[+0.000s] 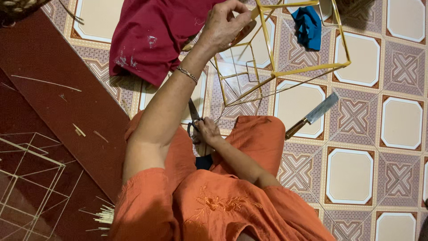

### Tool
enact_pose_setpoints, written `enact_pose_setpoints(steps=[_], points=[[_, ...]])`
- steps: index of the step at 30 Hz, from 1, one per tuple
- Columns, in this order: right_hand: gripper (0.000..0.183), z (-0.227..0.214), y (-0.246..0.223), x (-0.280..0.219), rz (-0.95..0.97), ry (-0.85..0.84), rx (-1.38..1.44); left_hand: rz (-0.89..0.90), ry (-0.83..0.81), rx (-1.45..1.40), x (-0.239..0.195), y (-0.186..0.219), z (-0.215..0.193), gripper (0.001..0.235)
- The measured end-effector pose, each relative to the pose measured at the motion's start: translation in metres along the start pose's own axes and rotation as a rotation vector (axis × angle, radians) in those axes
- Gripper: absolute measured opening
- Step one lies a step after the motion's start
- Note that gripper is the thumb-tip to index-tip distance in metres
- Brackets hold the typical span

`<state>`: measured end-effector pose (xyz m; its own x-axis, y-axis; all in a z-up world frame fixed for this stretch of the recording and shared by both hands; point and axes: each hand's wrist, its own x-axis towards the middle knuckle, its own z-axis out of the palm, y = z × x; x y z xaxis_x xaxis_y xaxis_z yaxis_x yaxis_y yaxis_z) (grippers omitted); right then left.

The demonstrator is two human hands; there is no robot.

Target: The person sits on the floor and assembles a bamboo frame structure. They use scissors to cut bamboo strips and tape to secure joints, then insert additional bamboo sticks into the frame.

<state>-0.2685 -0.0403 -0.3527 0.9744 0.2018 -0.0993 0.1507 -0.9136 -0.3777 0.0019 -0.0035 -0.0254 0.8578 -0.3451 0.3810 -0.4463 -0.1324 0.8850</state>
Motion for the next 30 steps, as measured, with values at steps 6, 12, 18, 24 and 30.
enact_pose_setpoints(steps=[6,12,18,24,30], points=[[0.043,0.001,-0.008,0.001,0.104,-0.185,-0.105,0.055,0.038,-0.013,0.0,-0.005,0.004,0.028],[0.061,-0.059,-0.005,0.001,0.366,-0.395,0.173,0.05,0.022,-0.034,0.001,-0.002,0.003,0.027],[0.055,-0.149,-0.015,-0.038,0.507,-0.168,0.937,0.07,0.038,-0.018,0.004,-0.001,0.003,0.027],[0.086,-0.267,-0.024,-0.12,0.148,-0.027,0.975,0.07,0.047,-0.017,0.007,-0.002,0.006,0.026],[0.105,-0.315,0.001,-0.172,-0.013,0.212,0.896,-0.008,0.008,-0.008,0.005,0.007,0.0,0.025]])
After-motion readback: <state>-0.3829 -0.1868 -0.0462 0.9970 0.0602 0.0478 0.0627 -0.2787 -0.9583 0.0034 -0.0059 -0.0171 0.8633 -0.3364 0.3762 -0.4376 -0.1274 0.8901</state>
